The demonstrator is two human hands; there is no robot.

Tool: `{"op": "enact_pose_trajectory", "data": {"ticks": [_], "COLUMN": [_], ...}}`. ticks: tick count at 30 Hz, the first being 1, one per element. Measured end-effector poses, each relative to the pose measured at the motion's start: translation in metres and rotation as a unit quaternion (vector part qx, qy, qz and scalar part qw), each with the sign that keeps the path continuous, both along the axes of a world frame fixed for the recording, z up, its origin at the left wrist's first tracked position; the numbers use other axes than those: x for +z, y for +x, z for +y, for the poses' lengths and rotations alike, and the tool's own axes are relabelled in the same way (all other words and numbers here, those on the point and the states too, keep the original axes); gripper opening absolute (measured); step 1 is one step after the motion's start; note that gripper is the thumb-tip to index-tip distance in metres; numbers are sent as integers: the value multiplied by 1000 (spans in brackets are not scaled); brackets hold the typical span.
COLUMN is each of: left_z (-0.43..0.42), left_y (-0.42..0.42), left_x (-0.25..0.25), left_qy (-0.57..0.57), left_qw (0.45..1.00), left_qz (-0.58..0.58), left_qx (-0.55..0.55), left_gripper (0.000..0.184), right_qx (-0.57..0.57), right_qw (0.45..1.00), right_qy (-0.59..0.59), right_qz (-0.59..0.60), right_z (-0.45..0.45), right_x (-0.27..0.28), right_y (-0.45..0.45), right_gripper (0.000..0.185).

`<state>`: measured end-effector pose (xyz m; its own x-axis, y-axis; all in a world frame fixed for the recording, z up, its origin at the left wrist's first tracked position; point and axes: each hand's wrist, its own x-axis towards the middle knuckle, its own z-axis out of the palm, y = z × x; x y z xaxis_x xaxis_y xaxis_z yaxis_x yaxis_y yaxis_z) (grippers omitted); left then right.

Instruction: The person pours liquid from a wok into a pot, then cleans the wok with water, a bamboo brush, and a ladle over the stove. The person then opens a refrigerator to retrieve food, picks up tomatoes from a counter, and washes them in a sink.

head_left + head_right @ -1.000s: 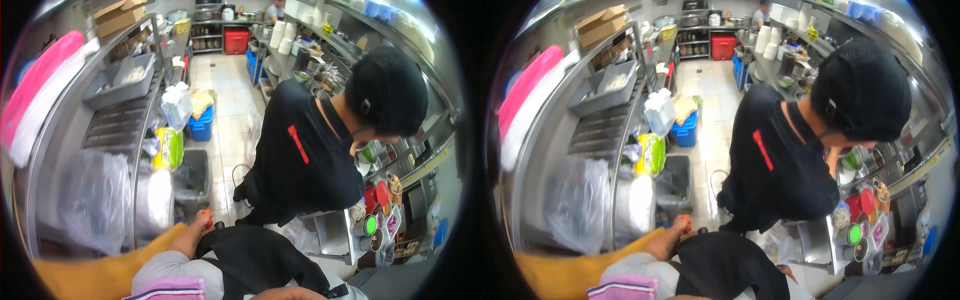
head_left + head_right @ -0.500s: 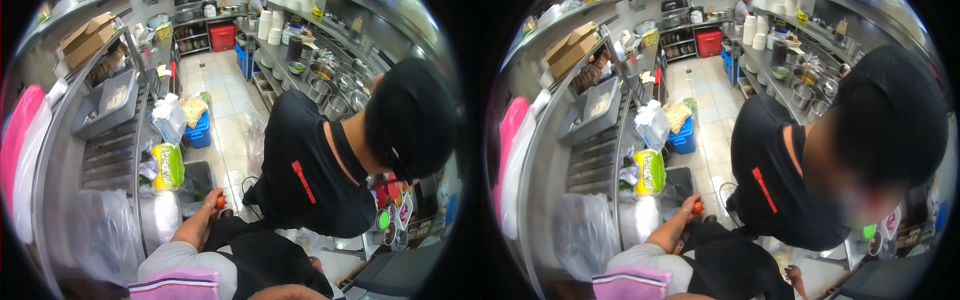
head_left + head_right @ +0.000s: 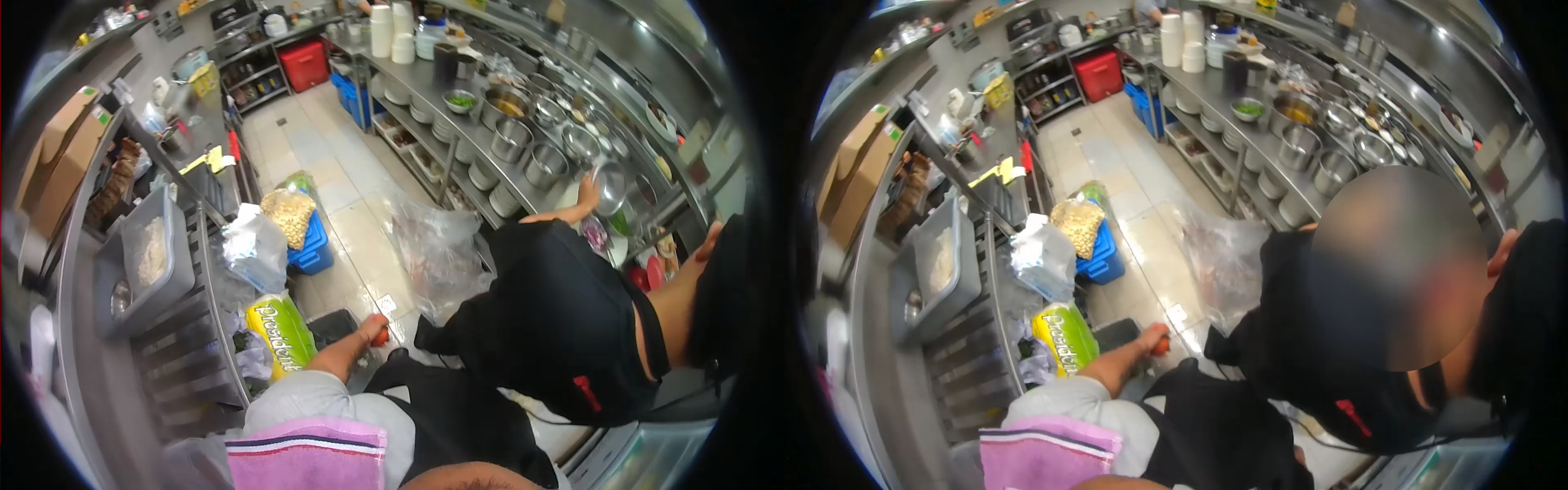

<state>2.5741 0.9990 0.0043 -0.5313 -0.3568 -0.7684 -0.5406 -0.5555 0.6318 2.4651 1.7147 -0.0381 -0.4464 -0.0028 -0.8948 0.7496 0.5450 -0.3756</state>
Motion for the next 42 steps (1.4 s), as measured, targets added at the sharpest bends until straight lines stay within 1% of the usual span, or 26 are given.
{"op": "enact_pose_trajectory", "data": {"ticks": [2, 3, 5, 6, 8, 9, 11, 12, 13, 14, 15, 16, 18, 20, 21, 22, 25, 29, 30, 33, 35, 36, 37, 39, 41, 42], "left_z": [-26, -38, -47, -47, -52, -51, -54, -58, -67, -80, -92, -104, -133, -161, -177, -198, -266, -350, -368, -431, -451, -466, -468, -473, -477, -476], "left_y": [2, 4, 6, 4, 5, 5, 0, -3, -8, -14, -19, -28, -53, -82, -105, -124, -179, -228, -239, -257, -287, -298, -315, -346, -373, -388], "left_x": [-9, -17, -4, 10, 11, 11, 26, 30, 26, 16, 7, -1, -14, -16, -9, -15, -32, -31, -26, -57, -44, -60, -52, -44, -36, -29], "left_qy": [7, 10, 10, -12, -1, 10, 13, 17, 20, 23, 29, 31, 34, 40, 42, 42, 36, 18, 16, 30, 37, 57, 38, 28, 21, 19], "left_qw": [1000, 1000, 1000, 1000, 1000, 999, 999, 999, 998, 998, 998, 999, 999, 999, 999, 999, 996, 986, 983, 976, 974, 974, 976, 970, 969, 966], "left_qz": [-21, -4, 8, 5, 29, 38, 17, 1, -9, -7, -9, -6, -6, -21, -25, -27, -47, -106, -112, -99, -110, -105, -127, -131, -129, -122], "left_qx": [10, 7, 12, 1, -4, -5, -31, -39, -58, -58, -57, -41, -10, -10, -4, 1, -72, -125, -145, -192, -193, -192, -173, -201, -211, -227], "left_gripper": [24, 31, 51, 55, 56, 56, 54, 53, 53, 54, 56, 55, 53, 52, 50, 48, 49, 43, 40, 38, 38, 40, 40, 41, 40, 40], "right_qx": [-9, -18, -46, -62, -70, 155, -70, -92, -117, -124, 70, -184, -145, -137, -139, -137, -129, -91, -79, -26, -12, -1, 12, 26, 81, 60], "right_qw": [1000, 1000, 999, 997, 996, 986, 995, 993, 987, 990, 996, 971, 987, 990, 990, 990, 991, 996, 996, 977, 973, 973, 974, 936, 907, 879], "right_qy": [-8, -12, -17, -21, -32, -39, -62, 19, 3, 20, -31, -119, -37, -7, -10, 3, 11, 1, -9, -89, 157, 156, 152, 162, 219, 259], "right_qz": [-2, -7, -24, -38, -51, 44, -21, -75, -112, -59, 53, -97, -55, -44, -31, -27, -16, 24, 50, 190, 171, 168, 164, 313, 351, 395], "right_z": [-9, -11, -3, 5, 25, 34, 45, 27, 7, -17, -11, -9, -49, -93, -129, -149, -245, -377, -405, -492, -544, -556, -561, -576, -585, -585], "right_x": [-3, -8, -25, -38, -68, -64, -94, -87, -60, -43, -51, -74, -50, -28, -2, -4, 20, 49, 53, 59, 95, 96, 94, 92, 105, 114], "right_y": [15, 22, 33, 36, 37, 25, 35, 37, 44, 59, 75, 85, 112, 128, 121, 126, 136, 124, 110, 51, -24, -57, -86, -146, -220, -257], "right_gripper": [22, 21, 19, 18, 17, 16, 16, 18, 36, 38, 42, 47, 45, 42, 41, 40, 37, 33, 32, 31, 32, 31, 31, 27, 28, 28]}}
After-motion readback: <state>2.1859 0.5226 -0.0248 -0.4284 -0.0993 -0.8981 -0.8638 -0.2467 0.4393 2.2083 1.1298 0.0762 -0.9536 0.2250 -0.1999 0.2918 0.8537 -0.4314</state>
